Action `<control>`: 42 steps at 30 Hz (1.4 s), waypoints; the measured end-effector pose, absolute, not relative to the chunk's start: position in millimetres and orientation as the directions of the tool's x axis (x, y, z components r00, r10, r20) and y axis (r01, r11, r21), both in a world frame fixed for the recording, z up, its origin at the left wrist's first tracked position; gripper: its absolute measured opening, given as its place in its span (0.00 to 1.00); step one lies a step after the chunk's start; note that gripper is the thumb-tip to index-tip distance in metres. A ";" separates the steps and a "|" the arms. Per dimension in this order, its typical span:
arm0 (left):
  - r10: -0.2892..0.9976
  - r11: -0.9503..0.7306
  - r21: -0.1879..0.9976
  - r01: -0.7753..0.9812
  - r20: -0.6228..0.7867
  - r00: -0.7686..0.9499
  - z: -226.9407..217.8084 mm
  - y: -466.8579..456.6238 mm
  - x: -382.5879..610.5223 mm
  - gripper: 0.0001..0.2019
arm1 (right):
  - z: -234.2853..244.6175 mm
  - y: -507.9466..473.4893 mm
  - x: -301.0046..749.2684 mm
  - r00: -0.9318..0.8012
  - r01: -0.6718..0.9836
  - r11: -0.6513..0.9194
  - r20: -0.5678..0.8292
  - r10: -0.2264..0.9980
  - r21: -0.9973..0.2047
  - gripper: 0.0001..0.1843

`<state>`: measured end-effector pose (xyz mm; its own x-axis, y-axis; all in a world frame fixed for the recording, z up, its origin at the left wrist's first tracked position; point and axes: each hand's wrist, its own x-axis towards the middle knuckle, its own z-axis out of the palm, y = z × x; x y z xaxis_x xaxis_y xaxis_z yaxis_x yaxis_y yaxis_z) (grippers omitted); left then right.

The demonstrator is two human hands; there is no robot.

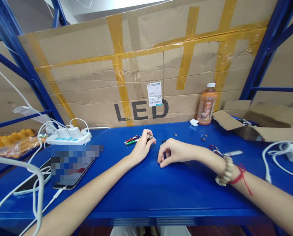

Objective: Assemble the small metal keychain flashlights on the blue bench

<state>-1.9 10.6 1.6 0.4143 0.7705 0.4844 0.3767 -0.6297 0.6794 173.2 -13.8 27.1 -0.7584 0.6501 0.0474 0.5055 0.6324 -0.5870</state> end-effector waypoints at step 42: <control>0.692 -0.672 0.687 0.276 0.448 0.566 0.1 6.2 -1.2 0.05 | 21.2 -5.1 167.6 -0.348 0.451 0.647 0.546 0.762 -0.615 0.12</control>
